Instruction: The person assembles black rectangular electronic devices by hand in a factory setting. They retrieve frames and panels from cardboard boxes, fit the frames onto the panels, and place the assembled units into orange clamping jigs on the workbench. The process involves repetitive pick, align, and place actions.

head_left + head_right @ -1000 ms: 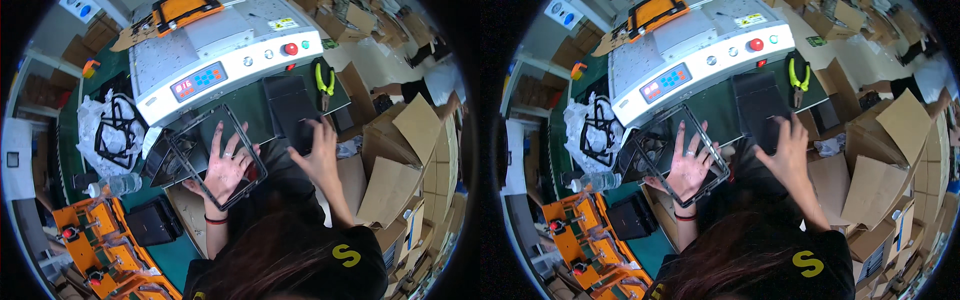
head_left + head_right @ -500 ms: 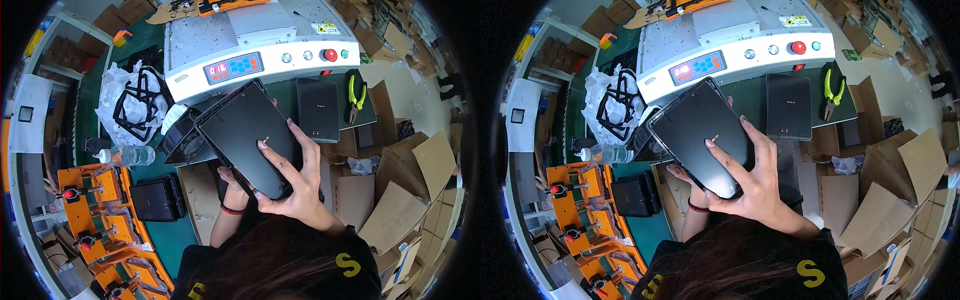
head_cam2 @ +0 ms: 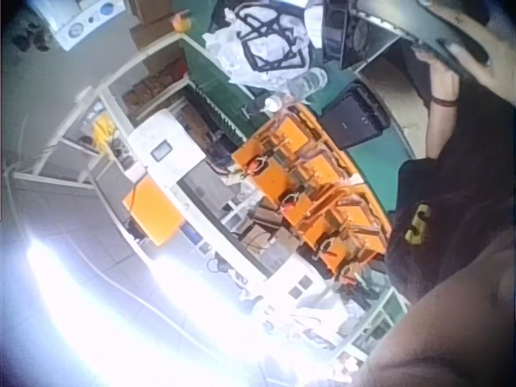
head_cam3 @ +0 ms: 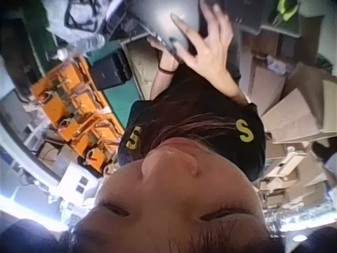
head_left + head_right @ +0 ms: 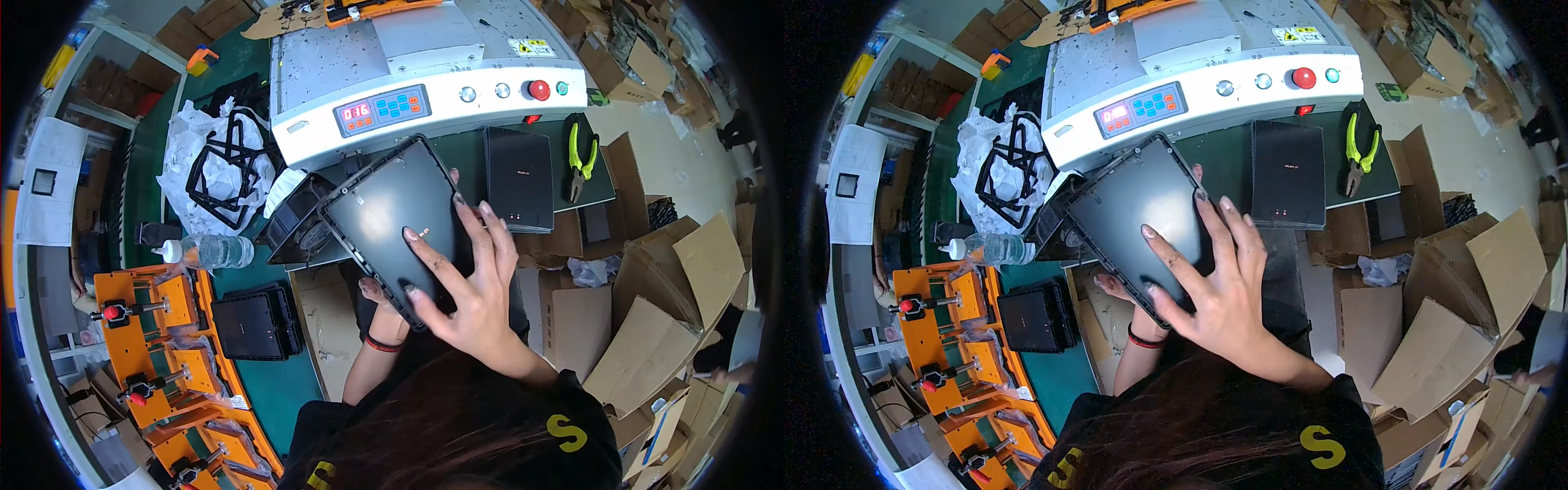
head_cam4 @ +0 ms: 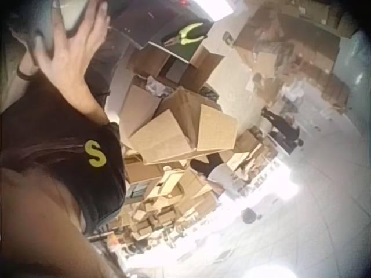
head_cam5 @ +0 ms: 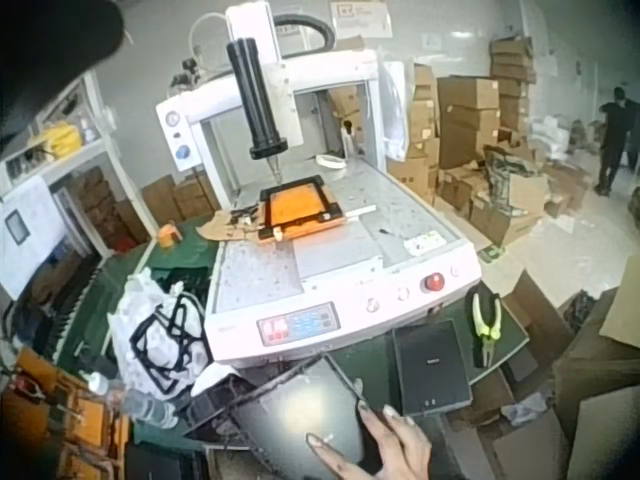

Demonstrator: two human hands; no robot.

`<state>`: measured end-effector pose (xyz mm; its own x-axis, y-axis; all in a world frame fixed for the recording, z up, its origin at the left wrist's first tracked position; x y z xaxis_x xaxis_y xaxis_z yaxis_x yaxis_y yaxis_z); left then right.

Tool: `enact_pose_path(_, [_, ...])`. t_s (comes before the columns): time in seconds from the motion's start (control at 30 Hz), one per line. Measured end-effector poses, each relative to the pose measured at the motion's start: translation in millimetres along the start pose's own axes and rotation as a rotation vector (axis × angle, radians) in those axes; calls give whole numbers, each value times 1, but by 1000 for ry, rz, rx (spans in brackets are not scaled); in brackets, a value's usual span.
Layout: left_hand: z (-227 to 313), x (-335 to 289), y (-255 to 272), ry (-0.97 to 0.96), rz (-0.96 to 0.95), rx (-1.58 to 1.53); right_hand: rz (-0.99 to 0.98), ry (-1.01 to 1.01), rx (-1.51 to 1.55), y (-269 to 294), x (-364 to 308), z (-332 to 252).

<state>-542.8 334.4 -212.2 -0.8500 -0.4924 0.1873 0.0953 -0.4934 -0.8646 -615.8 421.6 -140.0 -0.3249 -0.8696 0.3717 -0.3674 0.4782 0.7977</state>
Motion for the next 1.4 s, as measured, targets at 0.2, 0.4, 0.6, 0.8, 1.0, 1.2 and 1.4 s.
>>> enact_pose_path(0.2, [-12, -4, 11, 69, 32, 15, 108, -166, 455, 17, -3, 25])
enact_pose_path(0.4, [20, -11, -6, 4, 272, 686, -44, -459, 1328, 3, -8, 53])
enact_pose_path(0.6, [26, -3, -37, -171, 395, 1087, -81, -303, 1256, 1, 4, 59])
enact_pose_path(0.8, [26, 3, -38, -214, 490, 1107, -148, -254, 1187, 3, 17, 65])
enact_pose_path(1.0, [41, -16, -49, -362, 723, 1107, -382, -168, 1233, -3, 38, 43])
enact_pose_path(1.2, [63, -75, -58, -589, 1042, 1031, -516, 59, 1178, -36, 43, -10])
enact_pose_path(1.4, [106, -169, -85, -1191, 1108, 711, -519, 879, 1095, -63, 11, -89])
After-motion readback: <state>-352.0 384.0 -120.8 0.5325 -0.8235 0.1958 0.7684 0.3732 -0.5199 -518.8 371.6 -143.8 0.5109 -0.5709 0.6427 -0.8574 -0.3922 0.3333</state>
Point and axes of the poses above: each hand's wrist, its own x-axis towards the middle knuckle, its own y-axis out of the back of the hand, z = x × y, the point moved 1 cm from there along x, towards the middle knuckle, and after that the axes turned 7 degrees about -z, right-handed, at the moved point
